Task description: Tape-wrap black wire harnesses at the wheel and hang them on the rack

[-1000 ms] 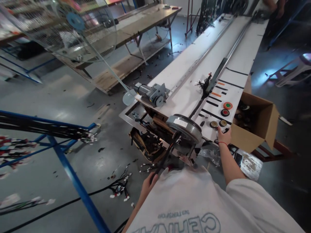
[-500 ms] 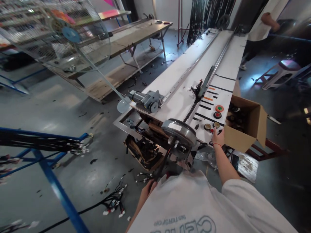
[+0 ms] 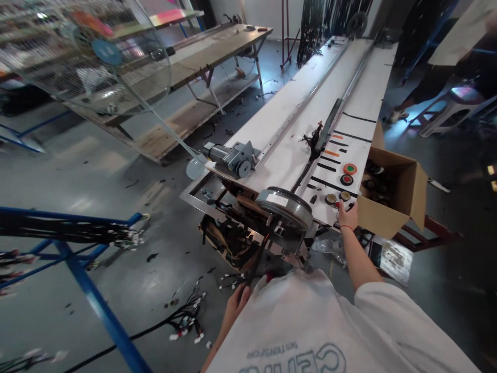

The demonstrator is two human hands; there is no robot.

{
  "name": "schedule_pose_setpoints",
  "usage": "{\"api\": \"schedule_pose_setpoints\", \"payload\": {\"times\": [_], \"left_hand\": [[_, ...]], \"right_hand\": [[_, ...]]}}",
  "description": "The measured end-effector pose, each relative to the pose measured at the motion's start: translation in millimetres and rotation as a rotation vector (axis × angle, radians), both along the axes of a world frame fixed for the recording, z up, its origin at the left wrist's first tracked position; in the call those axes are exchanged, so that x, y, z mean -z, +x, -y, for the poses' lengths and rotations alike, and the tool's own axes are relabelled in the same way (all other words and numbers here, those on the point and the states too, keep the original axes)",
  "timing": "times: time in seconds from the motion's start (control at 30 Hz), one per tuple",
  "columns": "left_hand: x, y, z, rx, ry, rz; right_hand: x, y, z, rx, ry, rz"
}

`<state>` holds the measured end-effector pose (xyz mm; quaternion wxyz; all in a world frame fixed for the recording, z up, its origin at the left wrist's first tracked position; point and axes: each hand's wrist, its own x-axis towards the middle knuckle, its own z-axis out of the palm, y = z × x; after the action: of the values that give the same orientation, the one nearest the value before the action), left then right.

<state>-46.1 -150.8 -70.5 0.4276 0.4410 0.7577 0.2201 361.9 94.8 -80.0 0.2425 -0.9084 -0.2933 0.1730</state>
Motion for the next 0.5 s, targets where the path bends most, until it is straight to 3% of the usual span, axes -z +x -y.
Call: {"api": "schedule_pose_setpoints", "payload": {"times": [0.1, 0.37, 0.5], "left_hand": [[2.9, -0.9, 0.6, 0.016, 0.004, 0.04], [40.5, -14.8, 11.5, -0.036, -0.048, -0.013], [47.1, -18.0, 16.3, -0.046, -0.071, 0.046]], "right_hand": [[-2.2, -1.1, 0.2, -0.01, -0.036, -0.011], [-11.8, -6.4, 3.4, 0.005, -0.049, -0.038], [-13.2, -6.3, 4.3, -0.004, -0.039, -0.049]]}}
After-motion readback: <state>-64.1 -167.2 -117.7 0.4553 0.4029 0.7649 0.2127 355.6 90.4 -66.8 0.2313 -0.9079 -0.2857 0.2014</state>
